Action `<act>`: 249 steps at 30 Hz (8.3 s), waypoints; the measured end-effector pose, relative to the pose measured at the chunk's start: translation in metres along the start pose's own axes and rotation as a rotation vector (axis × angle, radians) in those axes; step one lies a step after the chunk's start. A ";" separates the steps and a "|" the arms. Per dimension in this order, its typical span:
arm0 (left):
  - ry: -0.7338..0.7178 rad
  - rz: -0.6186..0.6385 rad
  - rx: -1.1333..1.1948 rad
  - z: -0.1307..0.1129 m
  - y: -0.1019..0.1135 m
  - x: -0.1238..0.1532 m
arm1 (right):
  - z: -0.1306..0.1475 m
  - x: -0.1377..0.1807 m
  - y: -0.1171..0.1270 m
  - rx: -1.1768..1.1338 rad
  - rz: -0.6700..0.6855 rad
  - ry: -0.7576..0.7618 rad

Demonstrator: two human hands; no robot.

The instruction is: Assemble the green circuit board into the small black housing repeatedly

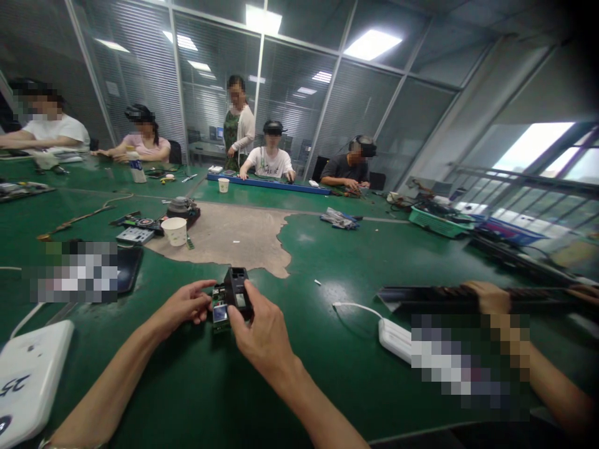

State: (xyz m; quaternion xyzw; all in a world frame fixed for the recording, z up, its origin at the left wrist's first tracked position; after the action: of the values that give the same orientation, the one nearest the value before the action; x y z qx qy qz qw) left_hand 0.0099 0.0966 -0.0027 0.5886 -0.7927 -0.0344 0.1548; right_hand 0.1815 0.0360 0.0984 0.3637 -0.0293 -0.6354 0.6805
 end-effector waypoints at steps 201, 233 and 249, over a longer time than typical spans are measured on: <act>0.061 0.056 0.094 0.007 -0.007 0.003 | -0.055 0.026 -0.001 0.312 -0.011 -0.057; 0.049 0.023 -0.014 0.017 0.005 -0.001 | 0.009 0.001 -0.043 0.215 0.076 0.019; 0.032 0.011 -0.085 0.004 0.003 0.003 | 0.003 0.015 -0.061 0.287 0.191 -0.001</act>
State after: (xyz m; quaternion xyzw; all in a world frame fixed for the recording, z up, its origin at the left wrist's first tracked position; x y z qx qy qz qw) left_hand 0.0051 0.0937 -0.0055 0.5777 -0.7911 -0.0579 0.1925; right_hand 0.1311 0.0263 0.0617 0.4522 -0.1546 -0.5574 0.6789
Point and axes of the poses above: each hand's wrist, its own x-axis away from the middle knuckle, its own y-axis out of the back of the hand, z = x × y, the point moved 9 cm from there along -x, towards the middle knuckle, and after that the axes turned 12 degrees about -x, right-handed, at the moved point
